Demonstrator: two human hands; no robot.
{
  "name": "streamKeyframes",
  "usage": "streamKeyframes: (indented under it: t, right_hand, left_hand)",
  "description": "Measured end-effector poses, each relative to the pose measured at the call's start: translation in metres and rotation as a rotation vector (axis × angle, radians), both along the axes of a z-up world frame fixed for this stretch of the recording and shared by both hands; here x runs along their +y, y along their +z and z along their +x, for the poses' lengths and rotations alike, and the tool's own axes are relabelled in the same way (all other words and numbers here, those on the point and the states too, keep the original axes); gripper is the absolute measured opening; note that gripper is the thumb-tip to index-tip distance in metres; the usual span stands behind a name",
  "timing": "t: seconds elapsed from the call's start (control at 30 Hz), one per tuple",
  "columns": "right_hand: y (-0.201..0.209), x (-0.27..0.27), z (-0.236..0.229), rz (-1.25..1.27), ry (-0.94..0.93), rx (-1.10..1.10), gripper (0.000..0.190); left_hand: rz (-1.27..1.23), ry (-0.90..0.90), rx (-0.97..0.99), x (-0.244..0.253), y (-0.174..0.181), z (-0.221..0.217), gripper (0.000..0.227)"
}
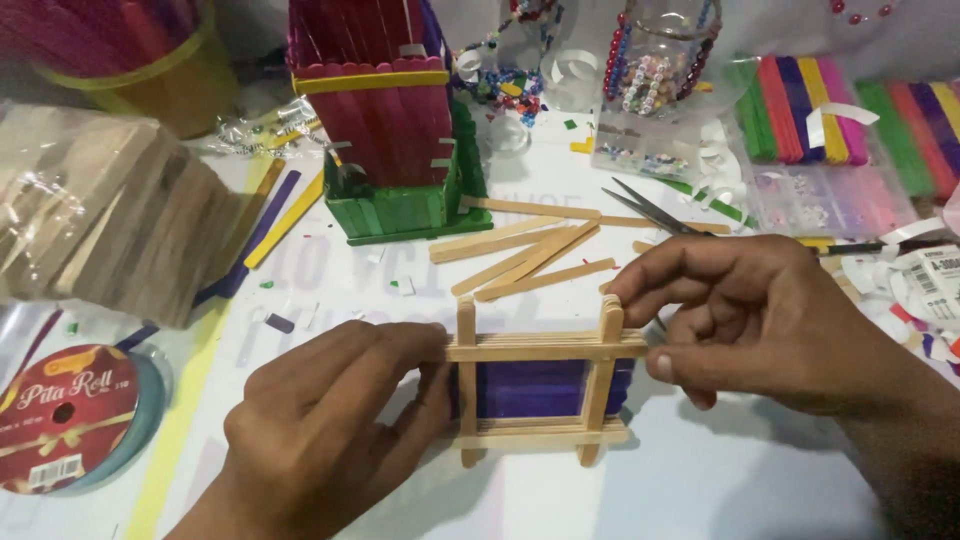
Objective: Assembling a decorative frame using popsicle sticks and double-sided tape.
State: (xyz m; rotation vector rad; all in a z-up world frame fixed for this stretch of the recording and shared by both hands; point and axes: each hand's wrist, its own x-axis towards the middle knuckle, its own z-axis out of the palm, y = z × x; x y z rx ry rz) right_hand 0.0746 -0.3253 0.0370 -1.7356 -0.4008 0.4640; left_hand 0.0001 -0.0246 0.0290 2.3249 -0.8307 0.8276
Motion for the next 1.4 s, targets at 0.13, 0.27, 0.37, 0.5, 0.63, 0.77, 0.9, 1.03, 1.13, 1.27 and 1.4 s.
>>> streamKeyframes:
  t: [0.13, 0.27, 0.37, 0.5, 0.63, 0.77, 0.9, 1.03, 1.13, 1.27, 1.4]
  right_hand:
    - [-0.011, 0.01, 0.001, 0.014, -0.093, 0.272, 0.046]
    - [-0.022, 0.019, -0.003, 0.026, -0.143, 0.259, 0.051]
    - [-0.03, 0.019, -0.005, 0.059, -0.188, 0.201, 0.037]
    - [-0.014, 0.017, -0.005, 0.137, -0.368, 0.208, 0.036]
    - [-0.012, 0.003, 0.0, 0.192, -0.316, 0.086, 0.034]
    - [-0.009, 0.007, 0.002, 0.184, -0.389, 0.054, 0.042]
    - [-0.018, 0.003, 0.007, 0.223, -0.377, 0.049, 0.043]
    - [-0.017, 0.005, 0.01, 0.19, -0.384, 0.188, 0.046]
    - [-0.028, 0.0, 0.01, 0.21, -0.255, 0.136, 0.044]
    - [-0.026, 0.001, 0.006, 0.091, -0.326, 0.127, 0.03]
    - [-0.027, 0.002, 0.003, 0.164, -0.29, 0.05, 0.031]
  left_hand:
    - [-0.021, 0.035, -0.039, -0.004, 0.006, 0.0, 0.008]
    - [0.013, 0.057, -0.078, -0.002, 0.001, 0.001, 0.008]
    - [-0.003, 0.061, -0.05, -0.002, -0.001, -0.001, 0.009]
    - [-0.469, 0.105, 0.647, -0.006, 0.015, 0.001, 0.077]
    - [-0.875, -0.244, 1.169, -0.005, 0.016, 0.025, 0.092]
    - [-0.703, -0.188, 1.267, -0.026, 0.02, 0.043, 0.036]
    - [-0.914, -0.243, 1.141, -0.033, -0.01, 0.055, 0.013]
    - [-0.897, -0.145, 1.165, -0.034, -0.014, 0.053, 0.012]
    - [-0.852, -0.036, 1.227, -0.032, -0.017, 0.049, 0.017]
    - [-0.936, -0.075, 1.237, -0.03, -0.021, 0.049, 0.012]
    - [-0.999, -0.12, 1.253, -0.03, -0.02, 0.047, 0.029]
